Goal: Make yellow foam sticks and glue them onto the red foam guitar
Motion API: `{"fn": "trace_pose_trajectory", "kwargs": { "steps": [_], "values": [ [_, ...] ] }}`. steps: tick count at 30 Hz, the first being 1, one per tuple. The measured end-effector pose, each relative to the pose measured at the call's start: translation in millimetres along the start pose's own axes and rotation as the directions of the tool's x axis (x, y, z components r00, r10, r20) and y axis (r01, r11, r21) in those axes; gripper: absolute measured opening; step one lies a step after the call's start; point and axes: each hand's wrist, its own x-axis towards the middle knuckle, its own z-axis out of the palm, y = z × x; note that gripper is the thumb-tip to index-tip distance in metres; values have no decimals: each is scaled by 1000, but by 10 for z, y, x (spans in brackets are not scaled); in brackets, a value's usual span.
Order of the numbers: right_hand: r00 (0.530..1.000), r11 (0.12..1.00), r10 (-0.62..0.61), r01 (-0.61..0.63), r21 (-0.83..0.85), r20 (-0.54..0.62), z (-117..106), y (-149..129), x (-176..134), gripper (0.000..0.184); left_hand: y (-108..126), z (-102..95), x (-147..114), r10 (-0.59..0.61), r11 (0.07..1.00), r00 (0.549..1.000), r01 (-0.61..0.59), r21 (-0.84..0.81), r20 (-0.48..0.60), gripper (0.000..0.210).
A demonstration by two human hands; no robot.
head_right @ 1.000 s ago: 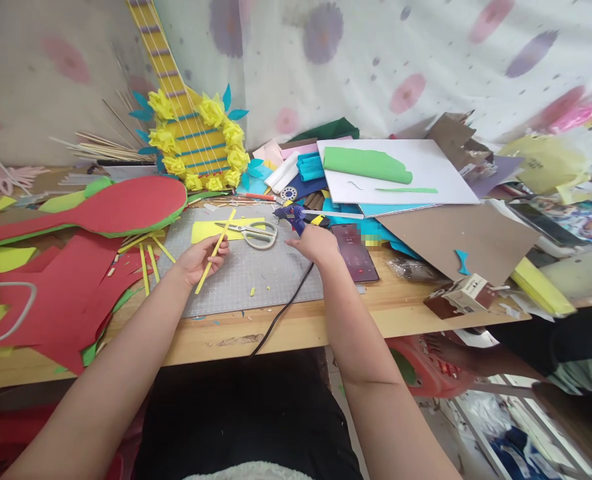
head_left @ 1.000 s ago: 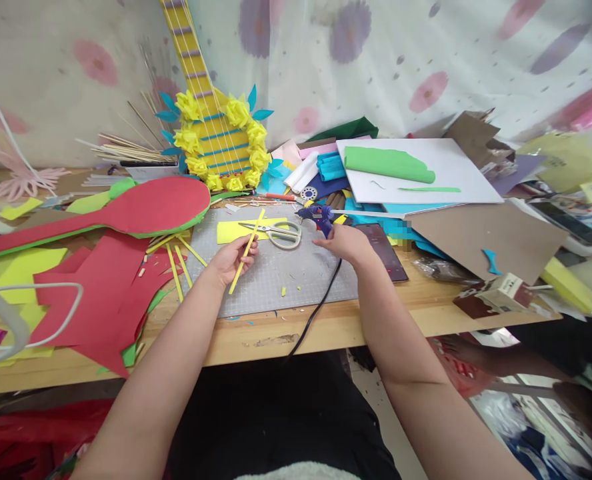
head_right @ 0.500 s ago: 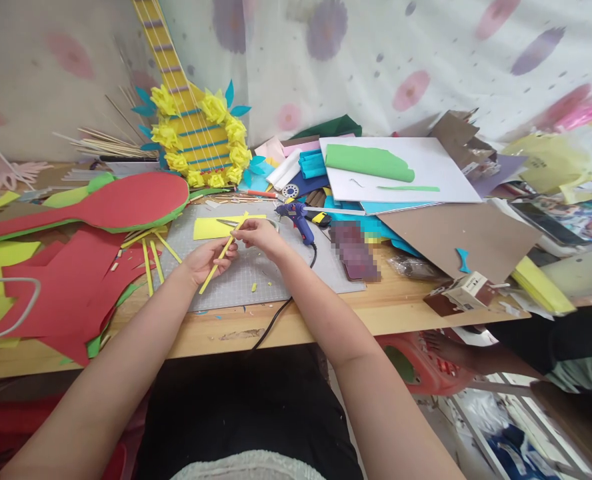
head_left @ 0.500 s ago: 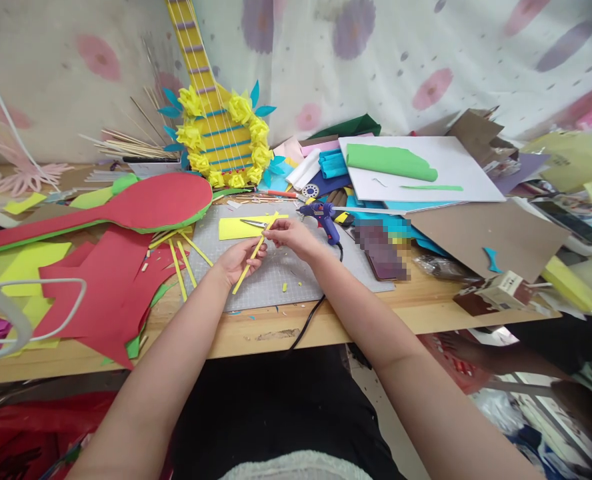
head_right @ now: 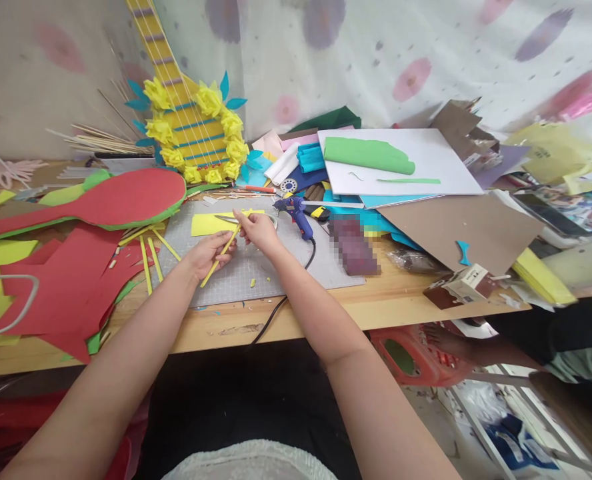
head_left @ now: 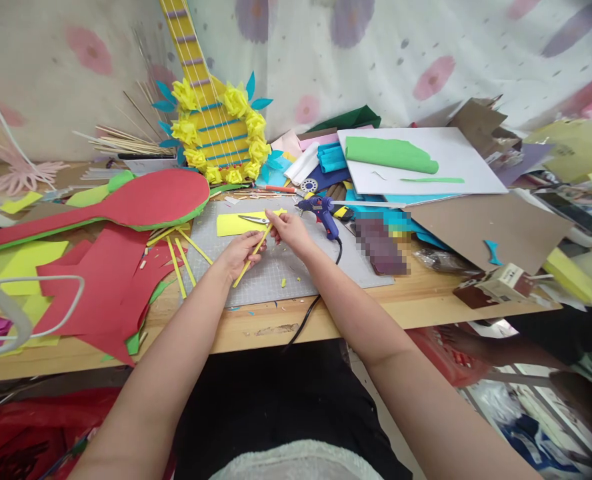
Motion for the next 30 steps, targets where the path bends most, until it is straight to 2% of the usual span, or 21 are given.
{"fn": "trace_pose_trajectory", "kwargs": {
  "steps": [2, 4, 6, 8, 12, 16, 19, 22, 25, 28, 30],
  "values": [
    [1000, 997, 8, -8, 73, -10, -51, -2, 0, 47, 7, -8, -3, -11, 1000, 1000, 11, -29, 7, 7],
    [996, 992, -23, 33, 124, -85, -123, 21, 1, 45, 19, -10, -10, -28, 998, 1000, 29, -59, 14, 9],
    [980, 990, -91, 108, 93, -176, -191, 72, 7, 38, 32, -4, -19, -40, 996, 999, 41, -78, 14, 10],
    [965, 986, -160, 166, 10, -210, -229, 131, 14, 36, 41, 6, -30, -44, 995, 999, 44, -90, 6, 10],
    [977, 981, -189, 183, -66, -103, -196, 180, -10, 43, 55, 25, -51, -65, 992, 998, 64, -109, -4, 11],
    [978, 977, -210, 210, 23, 15, -109, 147, -61, 39, 62, 28, -62, -97, 986, 995, 94, -140, -11, 12],
    [970, 964, -238, 231, 130, 42, -47, 153, -72, 32, 52, 10, -52, -109, 982, 994, 106, -155, -9, 11],
    [977, 968, -211, 206, 143, 25, 20, 183, -64, 40, 34, -12, -34, -94, 984, 995, 96, -149, 16, 6],
    [973, 972, -220, 225, 63, -65, 87, 180, -70, 44, 22, -4, -25, -55, 990, 998, 55, -127, 8, 2],
    [944, 952, -291, 270, -144, -156, 138, 123, -101, 40, 12, 37, -31, -16, 995, 998, 10, -94, -61, 5],
    [929, 930, -308, 249, -271, -204, 147, 78, -118, 38, 0, 69, -42, -3, 998, 996, -2, -58, -84, 7]
  ]
}}
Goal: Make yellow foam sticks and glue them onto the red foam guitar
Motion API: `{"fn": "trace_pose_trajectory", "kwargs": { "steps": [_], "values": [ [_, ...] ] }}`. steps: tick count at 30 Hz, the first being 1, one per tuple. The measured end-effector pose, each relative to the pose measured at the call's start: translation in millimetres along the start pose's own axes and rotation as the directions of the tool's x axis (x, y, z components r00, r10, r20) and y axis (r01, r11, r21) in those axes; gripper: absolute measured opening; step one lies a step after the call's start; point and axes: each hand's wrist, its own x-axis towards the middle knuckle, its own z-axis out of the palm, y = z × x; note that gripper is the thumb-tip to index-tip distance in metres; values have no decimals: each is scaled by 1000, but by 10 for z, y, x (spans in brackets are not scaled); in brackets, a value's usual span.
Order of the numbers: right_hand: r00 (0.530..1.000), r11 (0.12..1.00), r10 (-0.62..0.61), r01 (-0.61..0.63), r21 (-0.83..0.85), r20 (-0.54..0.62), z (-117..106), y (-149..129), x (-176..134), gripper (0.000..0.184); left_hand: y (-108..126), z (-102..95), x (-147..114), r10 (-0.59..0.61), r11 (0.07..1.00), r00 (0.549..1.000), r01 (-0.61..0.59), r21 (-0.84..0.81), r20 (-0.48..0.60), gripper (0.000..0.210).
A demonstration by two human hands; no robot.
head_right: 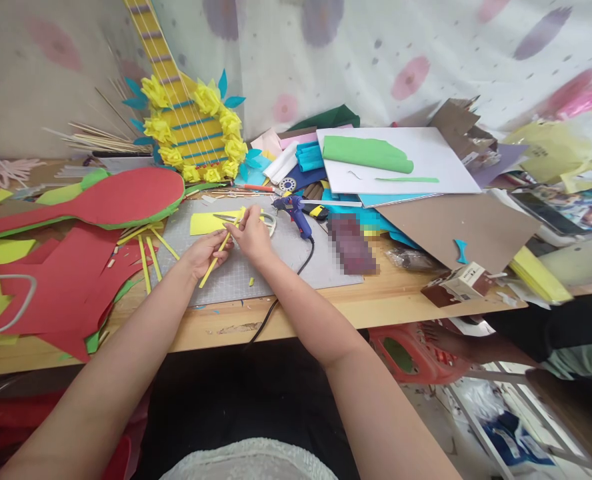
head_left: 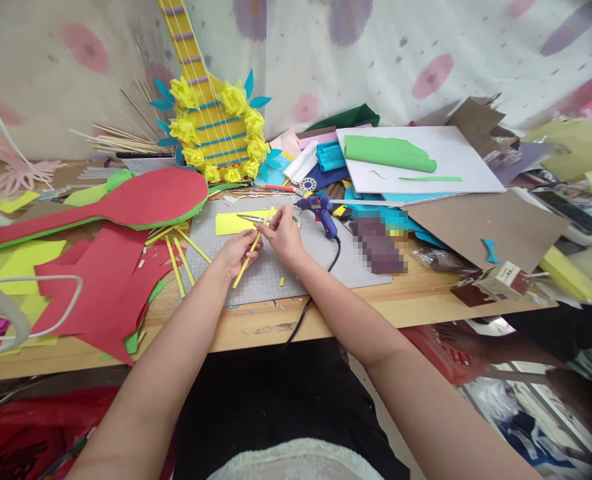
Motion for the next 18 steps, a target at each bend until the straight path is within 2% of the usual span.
{"fn": "trace_pose_trajectory", "kwargs": {
  "steps": [3, 9, 11, 14, 18],
  "values": [
    [996, 997, 27, -33, -70, -84, -46, -10, 27, 34, -23, 35, -21, 21, 997, 1000, -21, 81, -5, 10],
    [974, 994, 88, -72, 86, -208, -215, 208, 147, 24, 2, 19, -19, 43, 996, 999, -41, 81, -26, 9],
    [980, 991, 116, -103, 87, -161, -252, 262, 163, 27, 15, -16, -2, 38, 997, 999, -38, 73, 9, 4],
    [989, 984, 148, -145, 106, -15, -267, 260, 143, 36, 23, -63, 16, 18, 997, 997, -24, 69, 79, 8],
    [983, 953, 107, -145, 267, 151, -231, 172, 80, 39, 31, -79, 2, 12, 998, 994, -18, 54, 111, 14]
  ]
}}
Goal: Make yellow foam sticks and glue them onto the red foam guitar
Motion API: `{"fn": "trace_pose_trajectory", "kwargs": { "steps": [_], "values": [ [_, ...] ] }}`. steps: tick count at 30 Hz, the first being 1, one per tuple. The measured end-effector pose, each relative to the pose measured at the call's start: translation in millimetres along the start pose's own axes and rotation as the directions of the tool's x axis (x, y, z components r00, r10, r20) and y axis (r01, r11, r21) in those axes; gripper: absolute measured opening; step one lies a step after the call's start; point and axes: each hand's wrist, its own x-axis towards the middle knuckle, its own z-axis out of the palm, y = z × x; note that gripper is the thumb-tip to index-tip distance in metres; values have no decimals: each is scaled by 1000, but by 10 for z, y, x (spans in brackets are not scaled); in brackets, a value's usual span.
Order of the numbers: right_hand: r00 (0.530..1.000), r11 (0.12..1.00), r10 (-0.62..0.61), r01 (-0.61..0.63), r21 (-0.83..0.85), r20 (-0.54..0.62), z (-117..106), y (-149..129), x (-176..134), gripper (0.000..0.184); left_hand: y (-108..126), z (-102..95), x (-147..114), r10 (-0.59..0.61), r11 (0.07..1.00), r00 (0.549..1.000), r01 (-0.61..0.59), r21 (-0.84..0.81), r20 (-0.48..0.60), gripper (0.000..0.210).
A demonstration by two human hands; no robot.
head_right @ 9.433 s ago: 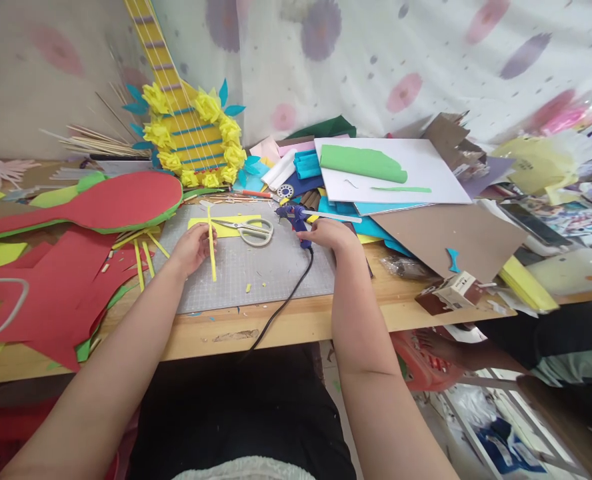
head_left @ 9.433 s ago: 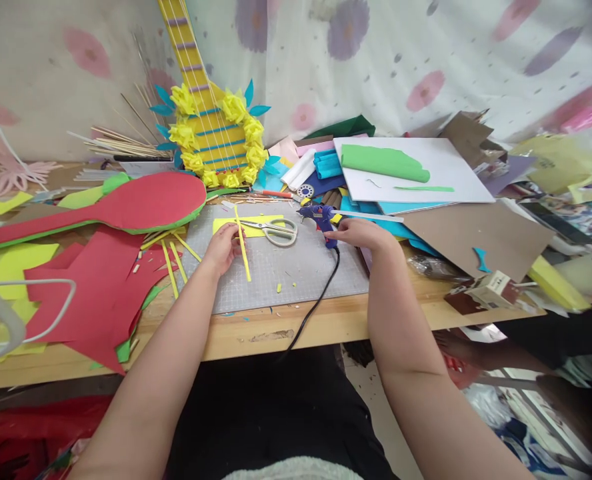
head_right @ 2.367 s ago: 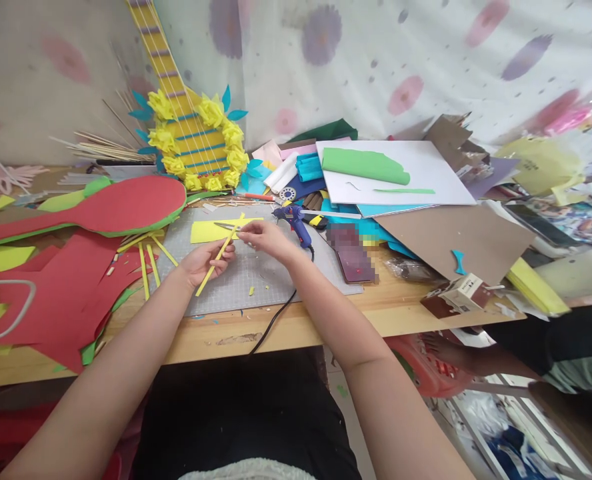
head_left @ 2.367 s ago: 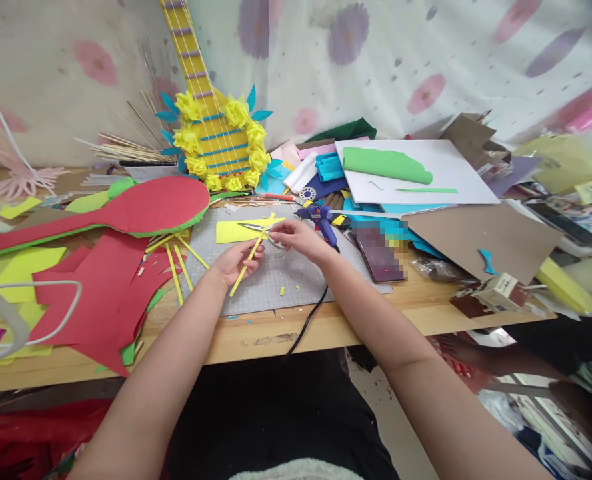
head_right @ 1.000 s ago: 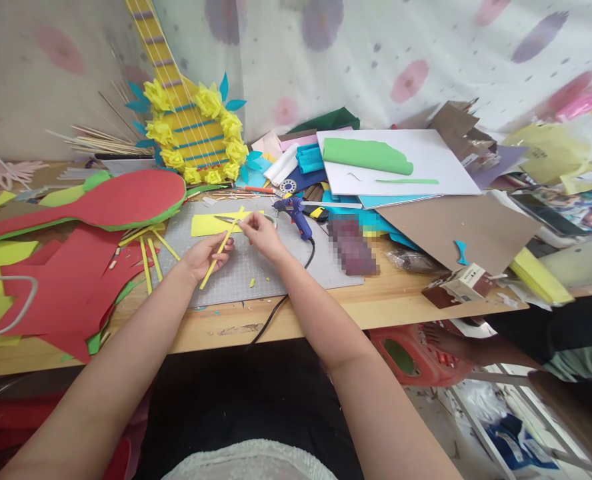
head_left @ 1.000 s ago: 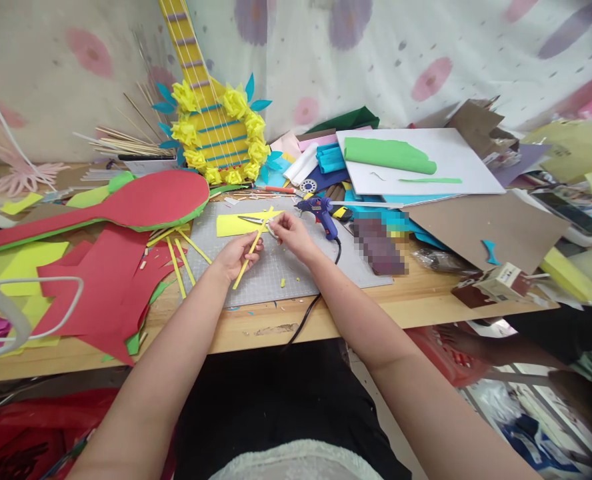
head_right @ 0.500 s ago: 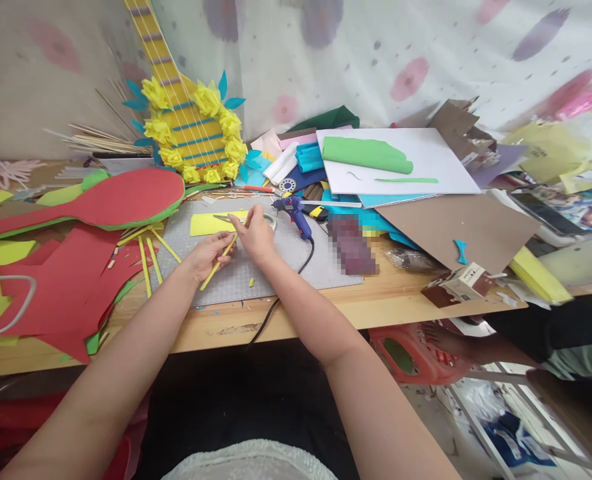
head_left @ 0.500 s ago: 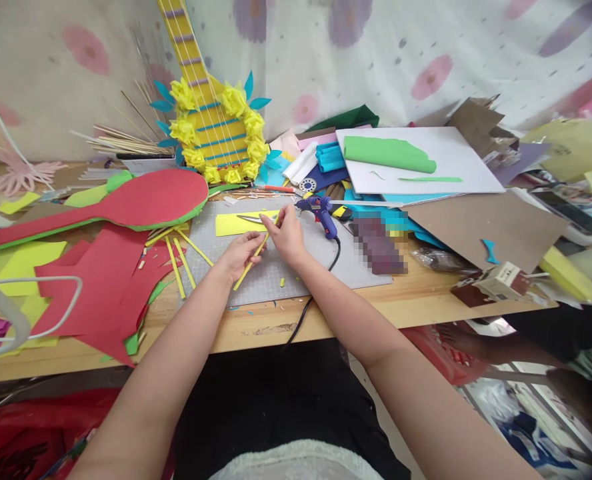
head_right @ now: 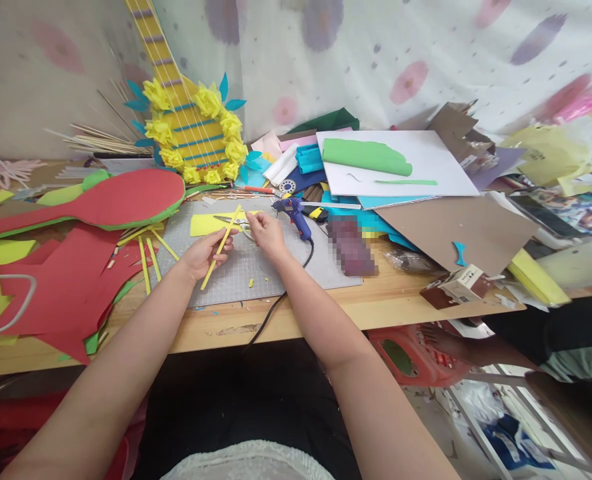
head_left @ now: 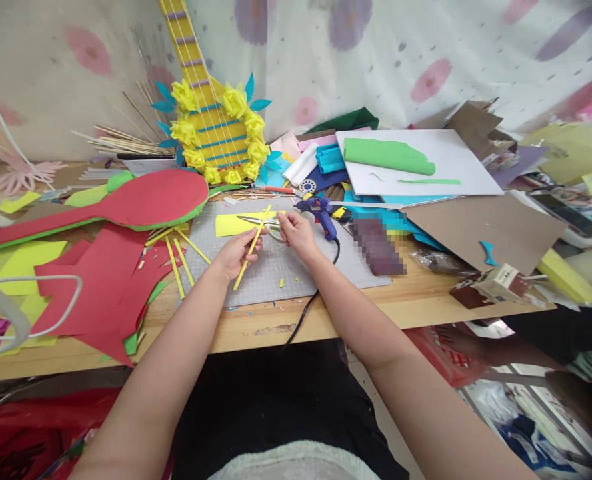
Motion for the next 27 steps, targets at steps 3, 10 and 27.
{"fn": "trace_pose_trajectory", "kwargs": {
  "steps": [3, 10, 27],
  "values": [
    [991, 990, -7, -11, 138, 131, 56, -49, -41, 40, 6, 11, -19, 8, 1000, 1000, -8, 26, -5, 15],
    [972, 987, -23, -15, 163, 232, 105, -108, -96, 43, -19, 28, -14, 12, 996, 999, -15, 83, 48, 11],
    [975, 963, 9, -69, 261, 222, 68, -71, -71, 39, -21, 41, -25, 13, 974, 994, 13, 226, -110, 6]
  ]
}}
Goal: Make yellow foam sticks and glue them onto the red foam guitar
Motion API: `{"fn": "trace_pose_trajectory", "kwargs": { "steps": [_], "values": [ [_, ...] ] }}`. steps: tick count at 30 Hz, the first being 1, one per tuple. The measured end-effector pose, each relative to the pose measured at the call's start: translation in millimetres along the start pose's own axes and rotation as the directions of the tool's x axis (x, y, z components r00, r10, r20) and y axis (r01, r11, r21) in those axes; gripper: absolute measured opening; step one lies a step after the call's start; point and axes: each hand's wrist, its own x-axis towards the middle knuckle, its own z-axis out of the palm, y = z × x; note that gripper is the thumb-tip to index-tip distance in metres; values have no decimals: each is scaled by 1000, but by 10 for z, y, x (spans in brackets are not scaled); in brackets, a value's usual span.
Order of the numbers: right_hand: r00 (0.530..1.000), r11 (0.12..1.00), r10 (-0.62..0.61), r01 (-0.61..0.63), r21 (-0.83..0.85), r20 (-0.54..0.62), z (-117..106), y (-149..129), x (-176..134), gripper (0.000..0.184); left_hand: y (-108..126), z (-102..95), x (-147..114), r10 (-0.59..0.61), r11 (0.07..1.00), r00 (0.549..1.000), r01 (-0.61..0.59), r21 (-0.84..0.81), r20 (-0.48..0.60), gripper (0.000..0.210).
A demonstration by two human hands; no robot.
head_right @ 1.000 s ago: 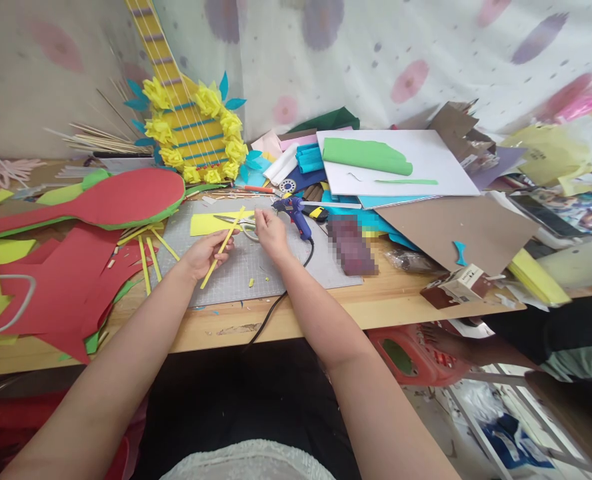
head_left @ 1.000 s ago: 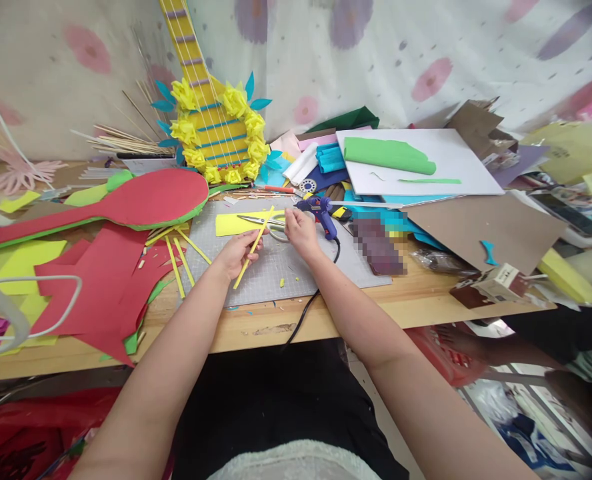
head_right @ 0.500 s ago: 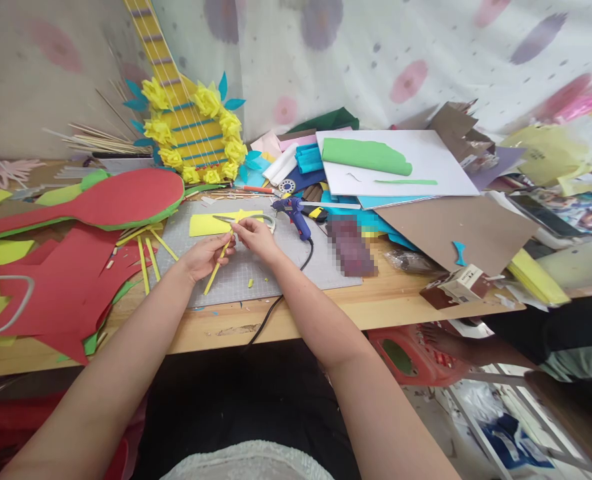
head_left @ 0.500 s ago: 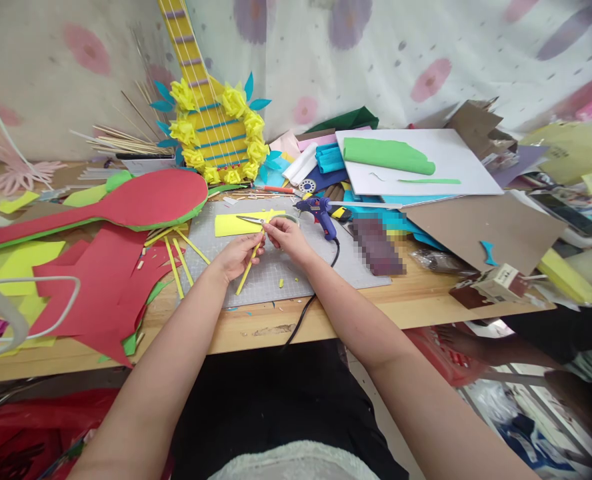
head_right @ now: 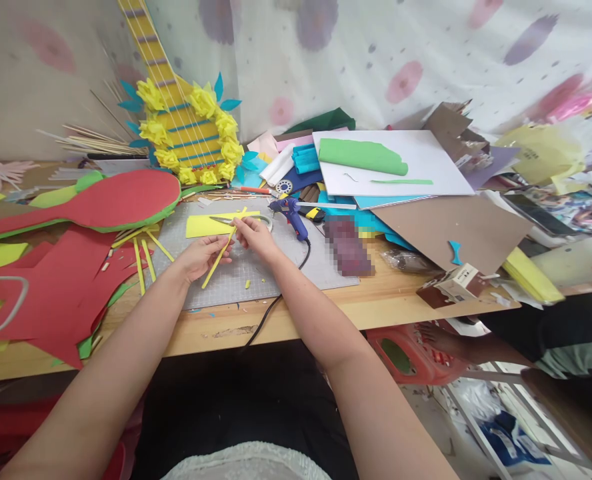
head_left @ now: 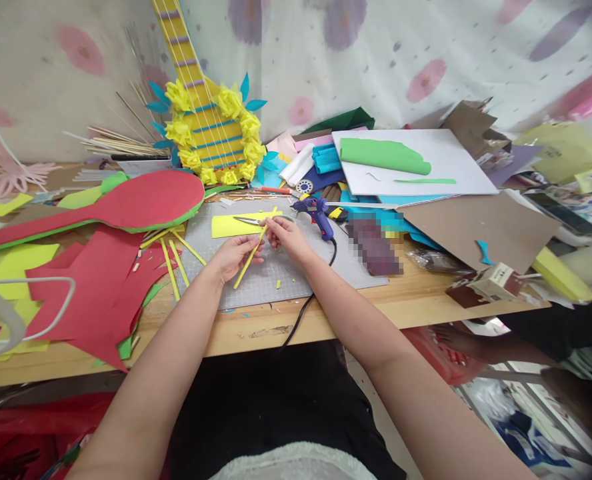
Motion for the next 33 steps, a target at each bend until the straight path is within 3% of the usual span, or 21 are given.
{"fn": "trace_pose_trajectory", "kwargs": {
  "steps": [5, 10, 13, 16, 20, 24, 28, 33],
  "values": [
    [995, 996, 88, -88, -3, 39, 23, 33, 5, 40, -17, 24, -12, 25, 999, 999, -24, 37, -30, 9],
    [989, 988, 111, -121, 101, 93, -7, 6, 0, 37, 41, -6, -65, -30, 1000, 997, 29, 12, 66, 20],
    [984, 982, 96, -118, 146, 150, -33, -6, -8, 35, 72, -16, -92, -73, 997, 990, 68, 44, 118, 13],
    [973, 975, 114, -148, 168, 199, -42, -8, -10, 36, 71, -13, -87, -55, 997, 993, 49, 58, 103, 8],
    [979, 975, 110, -139, 171, 172, -20, 7, -6, 37, 33, -12, -42, 31, 999, 999, -33, 41, 38, 9],
    [985, 979, 86, -112, 171, 153, 5, 47, 3, 38, -9, -23, -20, 70, 996, 996, -73, 48, 56, 11],
    [989, 978, 108, -124, 168, 102, 12, 68, 8, 38, -5, -18, -46, 40, 995, 996, -47, 86, 77, 14],
    [980, 971, 115, -146, 187, 165, 26, 29, -8, 40, 35, 6, -67, -17, 996, 989, 3, 93, 148, 28]
  ]
}}
